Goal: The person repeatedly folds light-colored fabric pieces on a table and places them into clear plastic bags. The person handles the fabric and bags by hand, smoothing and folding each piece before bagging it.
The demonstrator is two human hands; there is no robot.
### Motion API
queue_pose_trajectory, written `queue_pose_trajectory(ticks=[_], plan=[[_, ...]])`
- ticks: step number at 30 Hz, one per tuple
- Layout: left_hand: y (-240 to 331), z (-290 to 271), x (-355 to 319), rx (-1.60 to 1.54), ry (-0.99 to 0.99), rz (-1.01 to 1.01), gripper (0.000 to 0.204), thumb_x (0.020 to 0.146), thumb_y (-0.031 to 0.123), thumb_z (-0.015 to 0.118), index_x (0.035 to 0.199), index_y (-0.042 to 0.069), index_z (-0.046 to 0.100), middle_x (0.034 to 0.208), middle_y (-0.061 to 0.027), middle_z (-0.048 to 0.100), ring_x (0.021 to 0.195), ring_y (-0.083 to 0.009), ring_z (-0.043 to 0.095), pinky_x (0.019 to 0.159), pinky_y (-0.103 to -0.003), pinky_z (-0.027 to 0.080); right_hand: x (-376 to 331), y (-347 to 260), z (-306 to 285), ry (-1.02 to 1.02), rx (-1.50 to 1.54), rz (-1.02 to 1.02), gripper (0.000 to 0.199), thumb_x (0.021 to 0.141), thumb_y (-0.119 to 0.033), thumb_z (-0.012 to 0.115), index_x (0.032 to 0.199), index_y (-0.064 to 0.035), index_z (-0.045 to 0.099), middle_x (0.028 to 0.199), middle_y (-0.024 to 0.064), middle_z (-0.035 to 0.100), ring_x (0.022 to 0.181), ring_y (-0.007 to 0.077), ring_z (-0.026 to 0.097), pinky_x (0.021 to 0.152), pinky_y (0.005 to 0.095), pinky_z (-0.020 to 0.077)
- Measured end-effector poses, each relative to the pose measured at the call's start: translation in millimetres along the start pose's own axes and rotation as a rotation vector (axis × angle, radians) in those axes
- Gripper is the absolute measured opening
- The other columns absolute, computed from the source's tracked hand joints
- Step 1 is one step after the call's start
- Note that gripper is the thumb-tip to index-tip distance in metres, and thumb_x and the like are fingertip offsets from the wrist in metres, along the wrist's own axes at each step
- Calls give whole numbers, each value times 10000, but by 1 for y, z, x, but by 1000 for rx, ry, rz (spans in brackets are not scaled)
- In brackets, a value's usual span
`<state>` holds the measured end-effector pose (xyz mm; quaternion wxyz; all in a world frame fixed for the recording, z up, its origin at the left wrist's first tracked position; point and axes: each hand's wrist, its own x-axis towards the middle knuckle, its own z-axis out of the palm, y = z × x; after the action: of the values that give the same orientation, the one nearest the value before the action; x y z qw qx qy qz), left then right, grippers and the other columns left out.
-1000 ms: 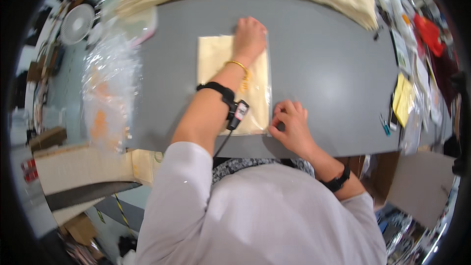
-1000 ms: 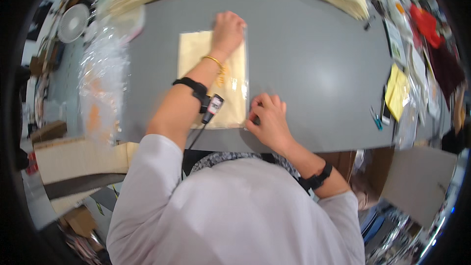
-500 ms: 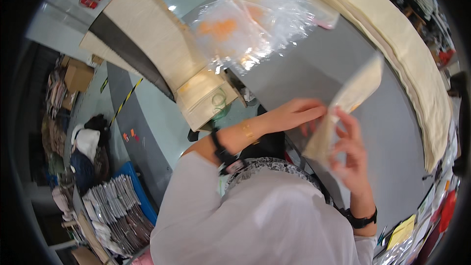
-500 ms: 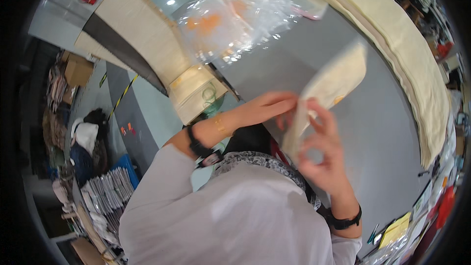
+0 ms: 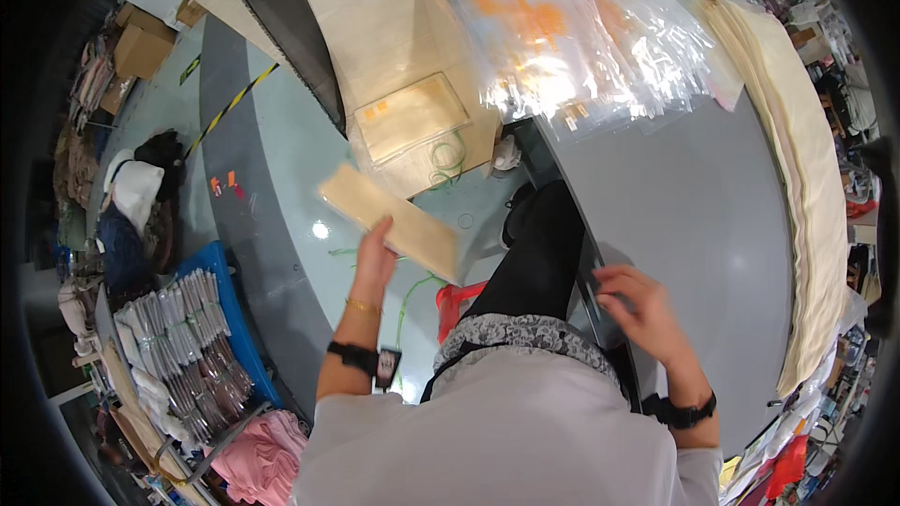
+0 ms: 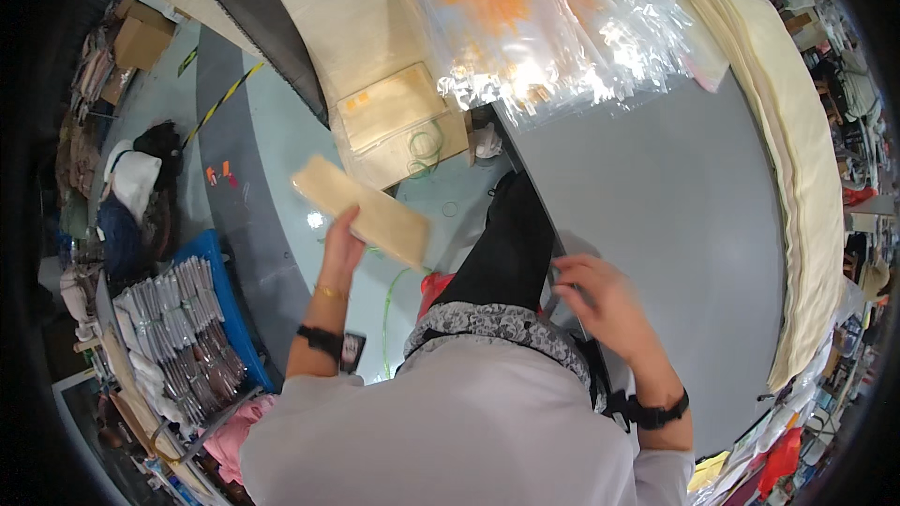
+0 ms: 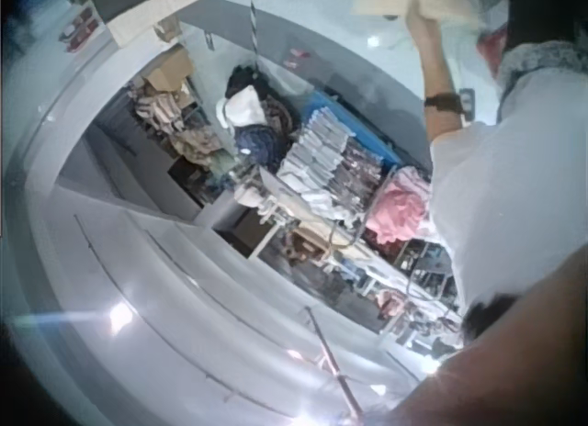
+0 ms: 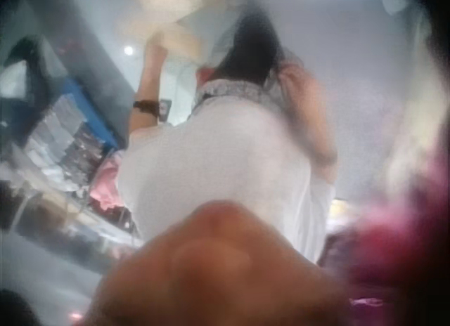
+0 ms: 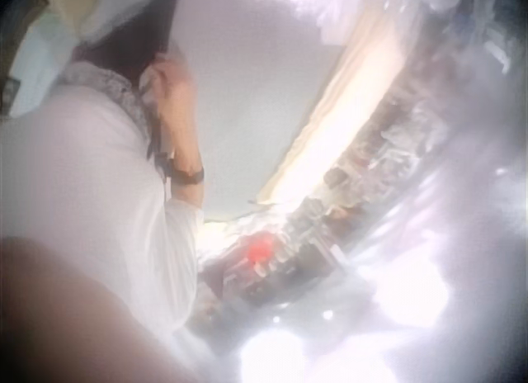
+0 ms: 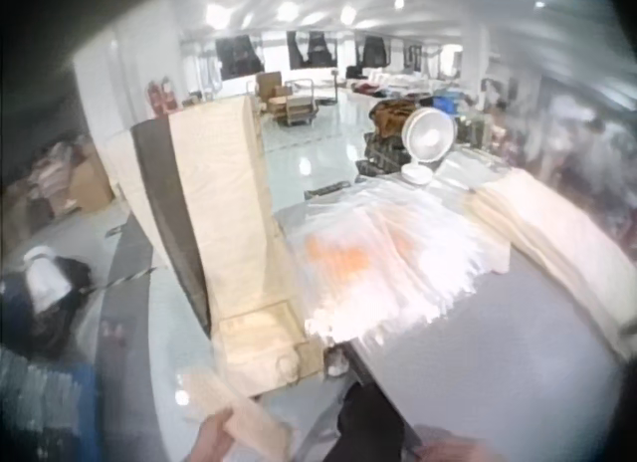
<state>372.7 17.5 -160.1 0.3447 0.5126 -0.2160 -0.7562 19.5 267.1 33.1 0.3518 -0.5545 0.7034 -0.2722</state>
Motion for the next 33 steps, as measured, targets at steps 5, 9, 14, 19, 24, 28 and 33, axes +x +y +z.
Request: queue_pose_trajectory(ticks=[5, 9, 14, 19, 24, 28, 33], plan=[[38, 23, 173, 1385, -33, 788, 675, 945, 85, 521, 1599, 49, 357, 1642, -281, 336, 1527, -438, 303, 1231, -535, 288, -38, 30, -24, 335, -54, 241, 71, 936, -36, 710, 946, 31, 690, 960, 119, 739, 892, 253, 696, 821, 350, 538], [17, 58, 260, 1972, 120, 581, 716, 955, 123, 490, 1647, 145, 308, 1699, -286, 218, 1579, -488, 158, 1205, -734, 163, -57, 48, -22, 357, -15, 491, 58, 933, -19, 700, 914, 23, 666, 870, 84, 672, 794, 180, 628, 761, 299, 508], [-26, 45, 329, 2269, 16, 569, 761, 947, 154, 526, 1662, 147, 266, 1716, -245, 215, 1600, -427, 166, 1166, -779, 189, -48, 52, -9, 420, -90, 566, 158, 930, -38, 711, 829, 16, 602, 771, 68, 575, 723, 155, 569, 688, 300, 481], [-39, 9, 401, 2209, 94, 552, 957, 944, 516, 648, 1673, 81, 207, 1696, -225, 267, 1561, -439, 234, 1218, -668, 223, -34, 46, -8, 377, -306, 558, 293, 896, -165, 757, 744, -29, 548, 724, 110, 562, 644, 296, 582, 589, 401, 479], [-59, -14, 382, 1544, -25, 1095, 921, 827, 462, 864, 1537, 28, 469, 1544, -257, 470, 1435, -471, 398, 1206, -565, 328, -34, 47, -4, 412, -413, 428, 342, 915, -276, 741, 759, -51, 536, 757, 107, 580, 711, 348, 615, 609, 467, 483], [-72, -44, 322, 1282, -208, 721, 465, 1008, 252, 694, 1363, -36, 611, 1374, -258, 574, 1307, -412, 516, 1158, -507, 388, -72, 73, -2, 477, -253, 458, 331, 927, -297, 747, 776, -66, 565, 768, 103, 603, 693, 317, 607, 636, 443, 501], [-2, -97, 284, 864, -19, 323, 477, 1083, 339, 569, 1376, -37, 585, 1351, -177, 624, 1192, -268, 612, 1034, -387, 504, -196, 201, -85, 845, -271, 902, 214, 918, -280, 747, 946, -68, 748, 863, 105, 738, 764, 240, 687, 707, 390, 552]])
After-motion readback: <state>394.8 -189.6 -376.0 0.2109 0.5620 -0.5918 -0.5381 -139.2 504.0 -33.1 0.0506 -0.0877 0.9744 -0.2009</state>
